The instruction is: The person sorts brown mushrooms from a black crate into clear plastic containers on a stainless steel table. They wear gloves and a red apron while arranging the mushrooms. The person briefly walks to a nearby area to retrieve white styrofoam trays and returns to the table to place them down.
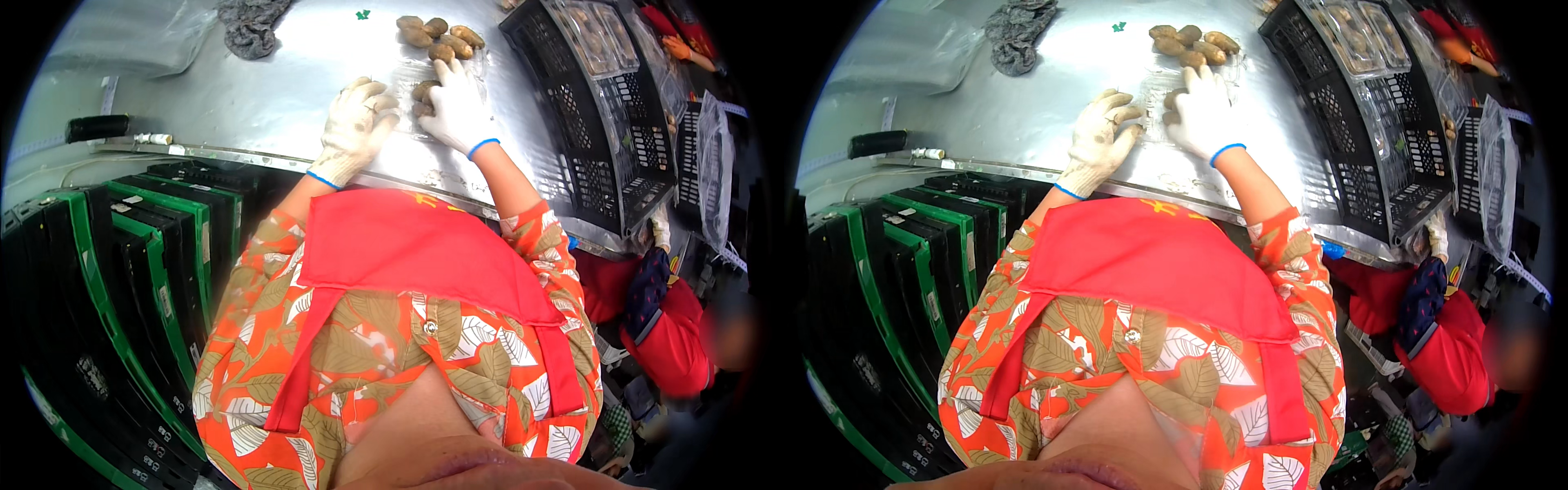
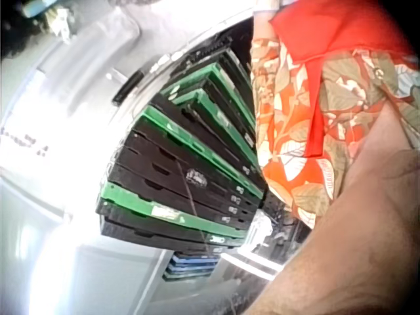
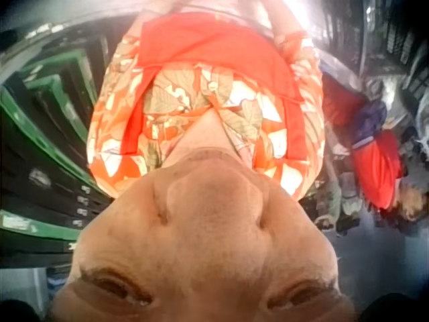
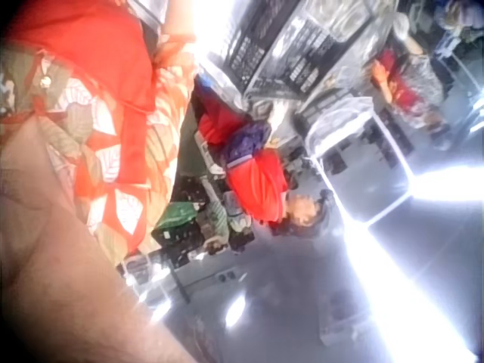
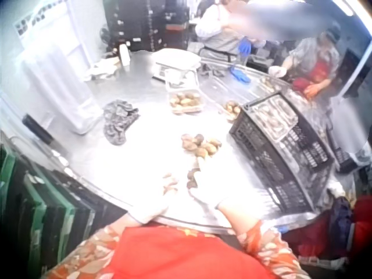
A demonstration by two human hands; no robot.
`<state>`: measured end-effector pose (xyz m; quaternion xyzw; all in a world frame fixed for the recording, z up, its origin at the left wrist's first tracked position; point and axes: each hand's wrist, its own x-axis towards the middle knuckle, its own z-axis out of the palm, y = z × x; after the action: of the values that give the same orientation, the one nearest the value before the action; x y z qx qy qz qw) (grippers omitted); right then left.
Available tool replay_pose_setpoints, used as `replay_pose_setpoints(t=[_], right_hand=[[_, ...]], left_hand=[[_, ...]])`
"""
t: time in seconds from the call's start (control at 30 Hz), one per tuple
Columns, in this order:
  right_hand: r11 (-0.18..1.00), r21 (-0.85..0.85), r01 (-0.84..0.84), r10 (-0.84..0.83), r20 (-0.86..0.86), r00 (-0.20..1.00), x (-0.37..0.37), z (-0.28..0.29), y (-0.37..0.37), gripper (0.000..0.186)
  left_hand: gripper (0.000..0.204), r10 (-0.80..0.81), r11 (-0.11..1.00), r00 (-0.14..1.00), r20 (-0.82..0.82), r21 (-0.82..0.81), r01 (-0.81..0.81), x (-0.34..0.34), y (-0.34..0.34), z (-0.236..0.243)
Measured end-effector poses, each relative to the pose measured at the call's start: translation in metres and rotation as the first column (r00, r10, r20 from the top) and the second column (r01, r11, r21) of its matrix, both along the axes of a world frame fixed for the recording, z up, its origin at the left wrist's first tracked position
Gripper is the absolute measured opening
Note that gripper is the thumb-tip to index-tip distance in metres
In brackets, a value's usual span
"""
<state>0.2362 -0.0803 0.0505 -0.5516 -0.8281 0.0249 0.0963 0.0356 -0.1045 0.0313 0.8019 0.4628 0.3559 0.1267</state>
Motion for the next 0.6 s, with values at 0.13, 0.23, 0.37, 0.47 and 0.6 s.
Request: replay_pose_setpoints(t=[0.13,0.23,0.37,0.47,0.6], right_hand=[[0.967,-0.25,0.041,-0.169,-0.518,0.838,0.02,0.002,0.0,0.031],[0.689,-0.649,-0.323,-0.645,-0.752,0.135,0.033,0.008,-0.007,0.046],[0.782,-0.358,-0.509,-0.584,-0.706,-0.401,0.029,-0.024,-0.013,0.048],[0.803,-0.323,-0.501,-0.568,-0.669,-0.479,0.027,-0.037,-0.014,0.05],[0.814,-0.363,-0.453,-0.564,-0.678,-0.471,0.016,-0.029,-0.017,0.052]], left_hand=[[0.03,0.032,0.995,0.988,0.151,-0.095,-0.018,-0.002,0.012,0.0],[0.041,0.098,0.915,0.928,0.359,-0.399,0.058,0.011,0.012,0.009],[0.044,0.016,0.667,0.852,0.523,-0.641,0.381,0.025,0.026,0.016],[0.049,0.024,0.56,0.84,0.542,-0.704,0.438,0.032,0.036,0.023],[0.053,0.037,0.618,0.747,0.664,-0.602,0.505,0.043,0.037,0.007]])
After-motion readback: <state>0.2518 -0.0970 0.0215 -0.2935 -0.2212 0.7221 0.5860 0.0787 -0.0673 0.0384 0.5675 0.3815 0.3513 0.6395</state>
